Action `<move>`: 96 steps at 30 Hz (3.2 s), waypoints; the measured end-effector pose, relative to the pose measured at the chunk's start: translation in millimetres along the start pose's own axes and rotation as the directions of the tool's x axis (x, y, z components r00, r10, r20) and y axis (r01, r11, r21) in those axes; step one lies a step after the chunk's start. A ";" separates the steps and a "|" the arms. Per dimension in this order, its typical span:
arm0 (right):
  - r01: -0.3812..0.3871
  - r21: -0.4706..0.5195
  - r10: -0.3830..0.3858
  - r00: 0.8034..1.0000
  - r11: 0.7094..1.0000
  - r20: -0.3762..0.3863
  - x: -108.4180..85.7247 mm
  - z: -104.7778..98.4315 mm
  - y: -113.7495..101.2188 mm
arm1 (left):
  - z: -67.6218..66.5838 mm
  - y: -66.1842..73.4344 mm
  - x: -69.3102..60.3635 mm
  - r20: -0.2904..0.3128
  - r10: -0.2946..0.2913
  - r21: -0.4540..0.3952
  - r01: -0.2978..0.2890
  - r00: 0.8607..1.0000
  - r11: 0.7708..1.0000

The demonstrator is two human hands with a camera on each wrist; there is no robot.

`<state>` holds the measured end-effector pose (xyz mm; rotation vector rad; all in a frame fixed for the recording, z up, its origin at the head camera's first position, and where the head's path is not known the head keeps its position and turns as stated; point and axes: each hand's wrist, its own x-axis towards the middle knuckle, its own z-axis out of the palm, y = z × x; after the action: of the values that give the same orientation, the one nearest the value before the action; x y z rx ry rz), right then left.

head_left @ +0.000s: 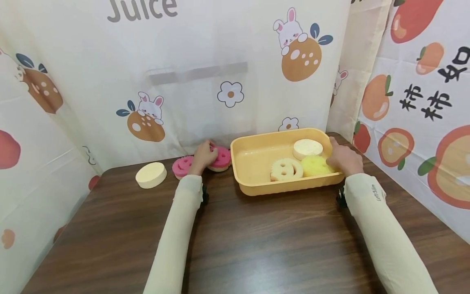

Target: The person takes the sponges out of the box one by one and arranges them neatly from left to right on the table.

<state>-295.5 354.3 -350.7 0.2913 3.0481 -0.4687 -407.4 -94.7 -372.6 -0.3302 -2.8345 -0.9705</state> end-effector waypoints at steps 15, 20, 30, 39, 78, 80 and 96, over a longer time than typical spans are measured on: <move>-0.011 0.001 0.011 1.000 1.000 0.005 0.4 1.5 -0.8 | 6.1 0.9 2.5 0.089 -0.015 0.103 0.006 0.996 0.995; -0.010 0.001 0.010 1.000 1.000 0.007 0.3 2.8 -1.4 | 7.1 -0.2 -0.8 0.090 -0.034 0.103 0.025 0.995 0.994; -0.013 -0.005 0.013 1.000 1.000 0.011 -0.1 2.2 -1.5 | 6.2 5.4 -3.3 0.069 -0.018 0.111 0.010 0.997 0.994; -0.010 0.004 0.010 1.000 1.000 0.011 0.1 3.1 -1.6 | 7.6 8.2 -1.0 0.053 -0.002 0.100 -0.003 0.999 0.995; -0.007 0.004 0.007 1.000 1.000 0.021 1.2 0.3 0.4 | 8.6 51.0 -4.2 0.022 0.148 -0.135 -0.144 0.989 0.980; -0.008 0.004 0.008 1.000 1.000 0.021 1.8 0.6 0.2 | 9.1 52.1 -4.0 0.030 0.145 -0.136 -0.140 0.989 0.981; -0.008 -0.002 0.008 1.000 1.000 0.025 1.1 -0.9 0.1 | 15.7 65.7 -2.2 0.064 0.197 -0.079 -0.191 0.978 0.978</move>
<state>-296.6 354.9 -349.9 0.2956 3.0216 -0.4647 -389.9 -34.9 -346.6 -0.6492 -2.7679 -1.0410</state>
